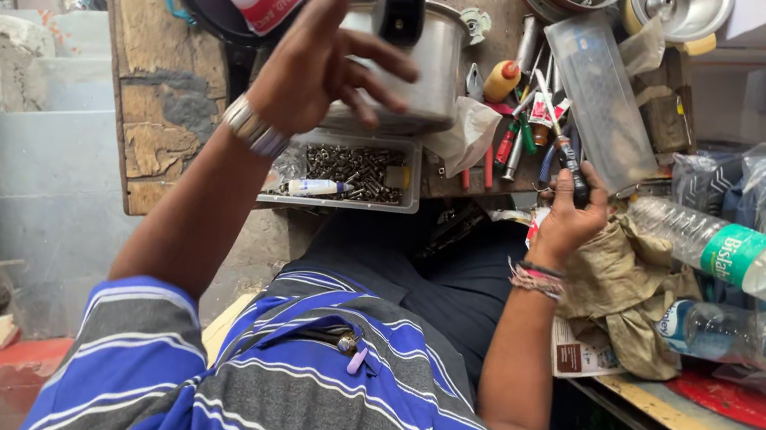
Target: The person uses a screwdriver to tighten screws on the handle of a metal pressure cooker. They repeatedly insert the screwdriver, turn it, and check the handle attachment. The person also handles small metal parts from a plastic container and places the cooker on the workbench.
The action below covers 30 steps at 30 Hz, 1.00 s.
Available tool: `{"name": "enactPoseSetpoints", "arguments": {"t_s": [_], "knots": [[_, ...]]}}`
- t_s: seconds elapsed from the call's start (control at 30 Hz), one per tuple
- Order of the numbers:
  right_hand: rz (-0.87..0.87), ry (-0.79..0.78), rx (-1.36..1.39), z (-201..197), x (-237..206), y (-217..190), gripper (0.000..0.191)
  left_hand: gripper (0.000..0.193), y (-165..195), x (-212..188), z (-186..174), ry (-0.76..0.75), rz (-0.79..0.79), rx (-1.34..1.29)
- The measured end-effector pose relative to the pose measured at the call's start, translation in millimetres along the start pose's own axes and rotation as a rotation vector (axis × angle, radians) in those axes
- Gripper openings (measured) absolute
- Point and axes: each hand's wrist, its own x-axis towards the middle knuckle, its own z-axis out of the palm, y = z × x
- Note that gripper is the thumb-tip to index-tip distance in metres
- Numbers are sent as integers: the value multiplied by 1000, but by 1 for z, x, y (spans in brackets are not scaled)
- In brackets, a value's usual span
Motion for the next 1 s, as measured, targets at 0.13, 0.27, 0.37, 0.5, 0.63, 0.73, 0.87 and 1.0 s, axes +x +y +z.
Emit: {"name": "enactPoseSetpoints", "arguments": {"t_s": [0.13,0.27,0.37,0.5,0.63,0.73,0.87,1.0], "knots": [[-456,19,-585,21,4,9,41,99,20,34,22,34,-111,-106],[-427,-172,-796,25,-4,4,54,92,25,41,38,214,-164,-278],[-462,-137,-737,10,-19,0,65,74,16,15,41,284,-194,-334],[-424,-97,-759,-22,-44,3,63,44,21,-19,48,224,-124,-286],[-519,-144,-809,-50,-76,17,69,40,31,-47,71,165,-78,-230],[-263,-152,-616,-63,-101,31,71,50,22,-47,70,343,-146,-208],[-262,-143,-552,-75,-128,42,73,33,-13,-33,35,476,-165,-154],[-332,-178,-587,-87,-143,42,67,31,-64,-36,21,572,12,333]]}}
